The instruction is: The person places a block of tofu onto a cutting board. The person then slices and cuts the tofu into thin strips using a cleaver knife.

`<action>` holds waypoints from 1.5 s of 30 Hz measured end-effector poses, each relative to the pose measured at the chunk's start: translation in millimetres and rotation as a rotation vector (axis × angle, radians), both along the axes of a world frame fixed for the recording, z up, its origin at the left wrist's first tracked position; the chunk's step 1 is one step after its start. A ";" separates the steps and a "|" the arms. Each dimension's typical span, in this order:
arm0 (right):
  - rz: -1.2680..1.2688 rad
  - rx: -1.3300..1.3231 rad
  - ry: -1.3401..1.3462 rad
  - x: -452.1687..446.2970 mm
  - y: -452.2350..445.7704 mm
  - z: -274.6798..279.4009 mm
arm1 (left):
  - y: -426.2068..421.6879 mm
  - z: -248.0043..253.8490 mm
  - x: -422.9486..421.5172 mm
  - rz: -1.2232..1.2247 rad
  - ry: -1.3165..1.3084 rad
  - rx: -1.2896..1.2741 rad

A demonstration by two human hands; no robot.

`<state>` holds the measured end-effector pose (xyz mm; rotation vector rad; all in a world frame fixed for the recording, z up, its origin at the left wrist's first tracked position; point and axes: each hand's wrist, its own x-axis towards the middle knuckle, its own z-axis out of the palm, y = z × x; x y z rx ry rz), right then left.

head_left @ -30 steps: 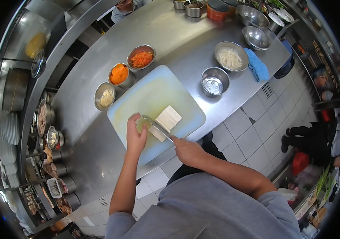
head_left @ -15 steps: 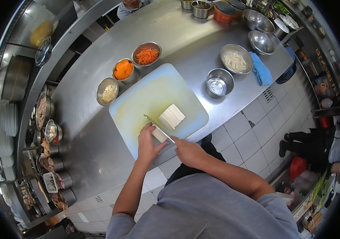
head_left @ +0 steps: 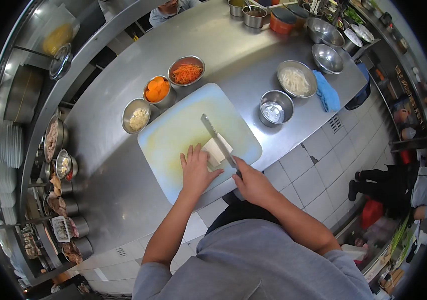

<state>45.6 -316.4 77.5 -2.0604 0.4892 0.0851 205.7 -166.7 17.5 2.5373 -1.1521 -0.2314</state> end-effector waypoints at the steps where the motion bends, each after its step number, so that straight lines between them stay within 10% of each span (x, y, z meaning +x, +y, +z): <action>1: -0.033 0.001 0.017 -1.7 -5.0 0.9 | -2.4 -1.8 1.2 -0.005 0.005 0.033; 27: -0.016 -0.010 0.083 -19.3 -17.9 3.5 | 5.5 -2.0 14.9 0.018 0.020 -0.093; 32: 0.051 0.007 0.120 -23.3 -6.5 9.2 | 56.6 -2.0 29.1 0.147 0.396 -0.275; 45: 0.163 -0.030 0.065 -14.5 27.0 -1.0 | 50.2 -24.0 1.3 0.021 0.090 -0.238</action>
